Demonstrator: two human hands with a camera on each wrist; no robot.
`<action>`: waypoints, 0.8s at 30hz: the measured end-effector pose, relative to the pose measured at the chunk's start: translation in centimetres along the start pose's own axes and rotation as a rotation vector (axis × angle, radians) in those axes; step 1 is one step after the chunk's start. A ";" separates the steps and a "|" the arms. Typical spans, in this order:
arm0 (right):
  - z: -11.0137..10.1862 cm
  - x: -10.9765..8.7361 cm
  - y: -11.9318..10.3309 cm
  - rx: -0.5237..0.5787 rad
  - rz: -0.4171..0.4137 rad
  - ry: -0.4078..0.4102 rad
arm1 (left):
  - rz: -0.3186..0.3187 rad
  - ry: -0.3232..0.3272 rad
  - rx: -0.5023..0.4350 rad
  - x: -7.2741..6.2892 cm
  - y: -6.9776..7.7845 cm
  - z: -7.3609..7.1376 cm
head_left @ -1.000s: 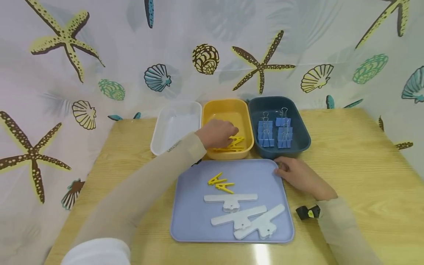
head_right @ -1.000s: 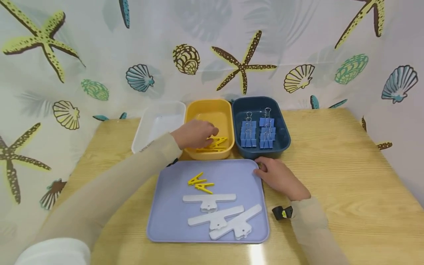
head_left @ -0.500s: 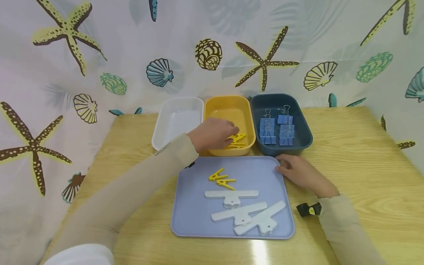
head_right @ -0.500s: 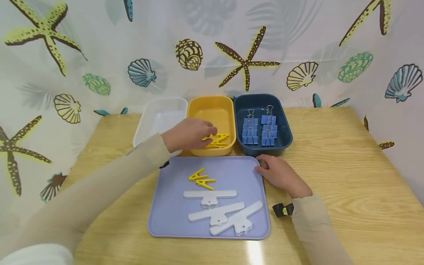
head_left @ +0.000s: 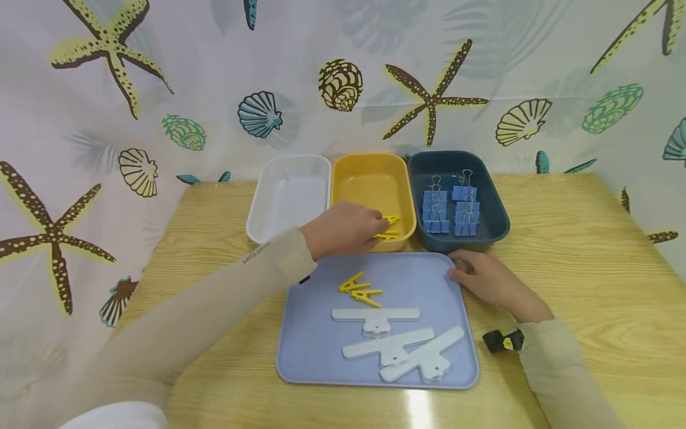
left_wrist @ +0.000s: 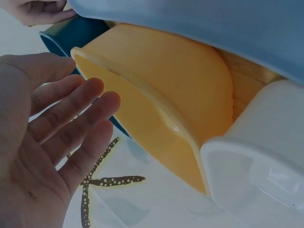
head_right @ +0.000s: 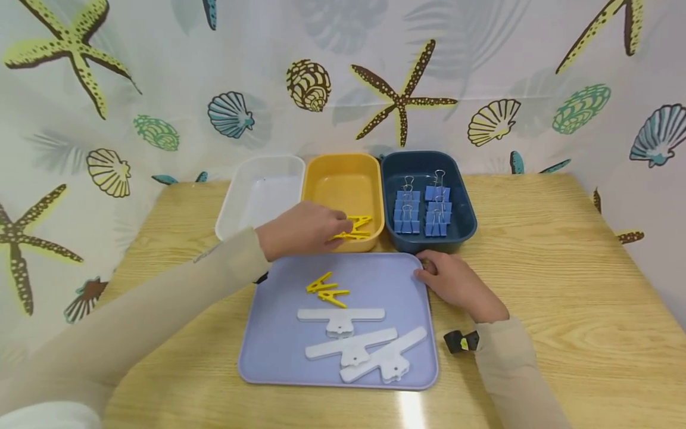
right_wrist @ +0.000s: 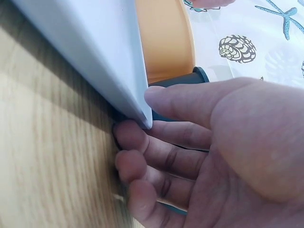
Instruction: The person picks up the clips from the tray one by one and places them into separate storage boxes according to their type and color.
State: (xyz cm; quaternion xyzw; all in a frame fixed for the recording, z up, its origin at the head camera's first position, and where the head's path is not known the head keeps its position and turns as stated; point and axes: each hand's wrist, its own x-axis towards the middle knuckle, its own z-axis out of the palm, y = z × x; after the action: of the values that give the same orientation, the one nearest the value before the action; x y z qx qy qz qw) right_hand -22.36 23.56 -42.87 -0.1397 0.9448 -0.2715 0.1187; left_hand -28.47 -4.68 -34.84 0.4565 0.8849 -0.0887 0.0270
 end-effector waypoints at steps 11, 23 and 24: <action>0.0 0.0 0.0 -0.002 -0.021 0.015 | 0.039 0.013 0.023 -1.0 0.5 0.4; 0.1 -0.1 0.1 0.005 -0.023 0.014 | 0.071 0.052 0.028 -2.1 1.0 0.8; 0.1 -0.1 0.1 0.005 -0.022 0.014 | 0.074 0.056 0.026 -2.1 1.0 0.9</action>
State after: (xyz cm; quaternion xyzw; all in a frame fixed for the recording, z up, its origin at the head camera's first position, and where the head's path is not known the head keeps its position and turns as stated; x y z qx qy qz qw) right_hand -22.27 23.61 -42.96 -0.1479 0.9434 -0.2761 0.1094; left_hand -26.42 -5.96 -35.56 0.4915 0.8666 -0.0864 -0.0007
